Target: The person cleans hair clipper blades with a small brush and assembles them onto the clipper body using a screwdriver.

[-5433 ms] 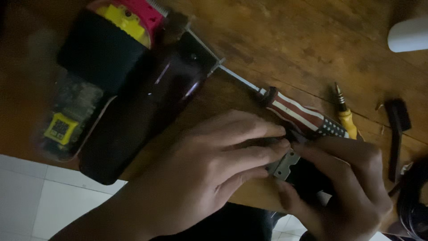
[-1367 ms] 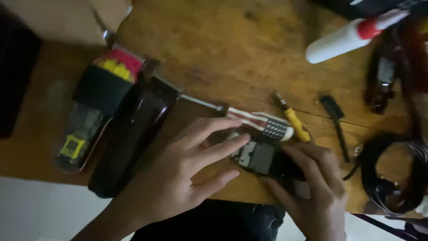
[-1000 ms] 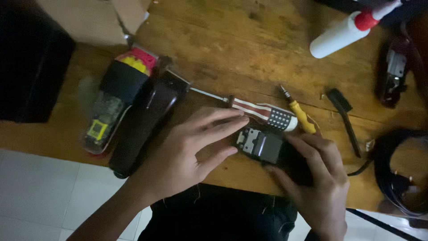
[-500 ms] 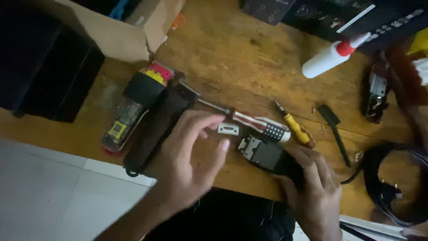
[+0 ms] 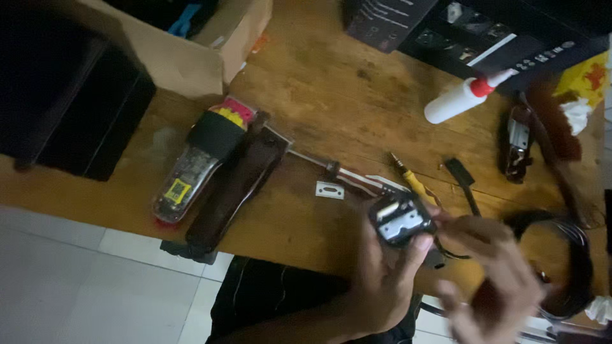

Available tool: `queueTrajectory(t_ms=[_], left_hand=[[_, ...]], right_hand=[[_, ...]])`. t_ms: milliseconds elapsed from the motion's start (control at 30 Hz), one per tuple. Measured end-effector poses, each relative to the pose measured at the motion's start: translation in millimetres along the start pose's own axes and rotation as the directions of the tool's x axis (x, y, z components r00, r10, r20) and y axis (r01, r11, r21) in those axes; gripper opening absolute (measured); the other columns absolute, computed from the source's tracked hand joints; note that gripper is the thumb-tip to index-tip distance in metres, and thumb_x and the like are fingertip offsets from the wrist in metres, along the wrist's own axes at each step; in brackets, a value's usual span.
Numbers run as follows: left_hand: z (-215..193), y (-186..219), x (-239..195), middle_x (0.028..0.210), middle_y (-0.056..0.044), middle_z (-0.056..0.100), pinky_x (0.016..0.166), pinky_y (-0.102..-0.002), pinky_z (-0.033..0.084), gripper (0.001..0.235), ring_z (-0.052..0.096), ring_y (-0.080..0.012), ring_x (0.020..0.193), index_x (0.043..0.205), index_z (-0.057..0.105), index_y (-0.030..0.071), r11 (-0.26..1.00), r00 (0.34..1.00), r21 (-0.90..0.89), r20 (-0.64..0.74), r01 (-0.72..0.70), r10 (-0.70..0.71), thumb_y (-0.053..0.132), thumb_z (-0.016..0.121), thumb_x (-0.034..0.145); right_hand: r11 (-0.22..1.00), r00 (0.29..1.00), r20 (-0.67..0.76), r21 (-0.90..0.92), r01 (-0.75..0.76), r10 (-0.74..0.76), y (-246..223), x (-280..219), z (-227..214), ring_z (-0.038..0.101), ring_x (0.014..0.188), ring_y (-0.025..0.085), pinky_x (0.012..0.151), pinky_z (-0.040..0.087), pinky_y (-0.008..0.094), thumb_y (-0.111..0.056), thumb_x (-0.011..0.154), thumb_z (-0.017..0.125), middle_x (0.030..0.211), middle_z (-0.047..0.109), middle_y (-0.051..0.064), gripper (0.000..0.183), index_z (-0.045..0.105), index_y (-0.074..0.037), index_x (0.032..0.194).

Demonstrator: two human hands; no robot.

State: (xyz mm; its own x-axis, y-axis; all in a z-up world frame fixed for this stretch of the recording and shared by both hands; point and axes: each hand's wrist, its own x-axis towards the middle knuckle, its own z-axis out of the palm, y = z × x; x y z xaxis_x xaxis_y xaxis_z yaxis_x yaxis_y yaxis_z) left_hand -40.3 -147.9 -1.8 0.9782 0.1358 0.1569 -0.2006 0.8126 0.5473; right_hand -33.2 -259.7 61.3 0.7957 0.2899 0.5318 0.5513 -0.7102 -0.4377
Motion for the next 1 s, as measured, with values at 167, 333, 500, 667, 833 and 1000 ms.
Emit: queueTrajectory(t_ms=[167,333,500,667,833,1000], left_hand=[[-7.5,-18.3,-20.3,0.134,-0.016,0.057,0.107,-0.04,0.056,0.043,0.062,-0.0224,0.124,0.144,0.037,-0.001,0.99,0.995,-0.096,0.005,-0.1,0.101,0.016,0.057,0.109],[-4.6,-32.2,-24.9,0.132,-0.02,0.059,0.104,-0.038,0.055,0.046,0.064,-0.0236,0.118,0.148,0.037,0.005,0.924,0.924,-0.001,-0.012,-0.381,0.381,0.019,0.062,0.112],[6.5,-37.1,-37.4,0.129,-0.024,0.06,0.104,-0.05,0.06,0.058,0.066,-0.03,0.113,0.148,0.041,0.007,0.886,0.877,-0.031,-0.162,-0.462,0.452,0.02,0.076,0.104],[8.7,-46.1,-30.3,0.122,-0.028,0.063,0.096,-0.056,0.061,0.059,0.067,-0.0344,0.104,0.145,0.046,0.004,0.85,0.853,-0.125,-0.197,-0.511,0.484,0.017,0.081,0.099],[3.1,-28.9,-17.6,0.118,-0.029,0.063,0.094,-0.058,0.063,0.056,0.068,-0.0385,0.105,0.145,0.044,0.006,0.866,0.858,-0.071,0.118,-0.495,0.5,0.012,0.076,0.1],[27.9,0.0,-5.6,0.123,-0.023,0.06,0.094,-0.056,0.064,0.057,0.066,-0.0328,0.103,0.151,0.042,0.003,0.937,0.901,-0.076,0.258,-0.342,0.35,0.018,0.072,0.105]], right_hand=[[0.975,0.961,0.192,-0.143,-0.172,0.198,9.4,47.6,-15.0,0.066,0.079,0.016,0.068,0.053,0.034,-0.001,0.093,0.068,0.099,0.075,0.01,0.018,0.077,-0.003,0.109],[0.89,0.688,0.567,0.237,0.39,-0.453,25.4,119.4,37.8,0.065,0.111,0.017,0.095,0.055,0.04,-0.019,0.086,0.079,0.118,0.071,0.005,0.02,0.081,-0.01,0.103],[0.769,0.497,0.72,0.08,0.634,-0.485,21.3,134.3,74.4,0.047,0.137,0.025,0.119,0.039,0.051,0.006,0.072,0.071,0.142,0.059,0.01,0.034,0.081,-0.014,0.097],[0.977,0.608,0.767,0.198,0.079,-0.204,39.7,120.7,77.2,0.014,0.16,0.039,0.121,0.007,0.056,-0.003,0.106,0.052,0.17,0.03,0.016,0.045,0.052,-0.005,0.151],[0.915,0.417,0.9,-0.055,0.399,-0.128,28.2,131.3,95.7,0.009,0.153,0.036,0.123,0.01,0.054,-0.02,0.085,0.069,0.164,0.021,0.016,0.058,0.059,-0.02,0.143],[0.924,0.687,0.617,0.235,0.303,-0.383,34.8,133.4,45.6,0.053,0.13,0.033,0.107,0.043,0.049,-0.024,0.092,0.072,0.135,0.058,0.017,0.033,0.068,-0.008,0.12]])
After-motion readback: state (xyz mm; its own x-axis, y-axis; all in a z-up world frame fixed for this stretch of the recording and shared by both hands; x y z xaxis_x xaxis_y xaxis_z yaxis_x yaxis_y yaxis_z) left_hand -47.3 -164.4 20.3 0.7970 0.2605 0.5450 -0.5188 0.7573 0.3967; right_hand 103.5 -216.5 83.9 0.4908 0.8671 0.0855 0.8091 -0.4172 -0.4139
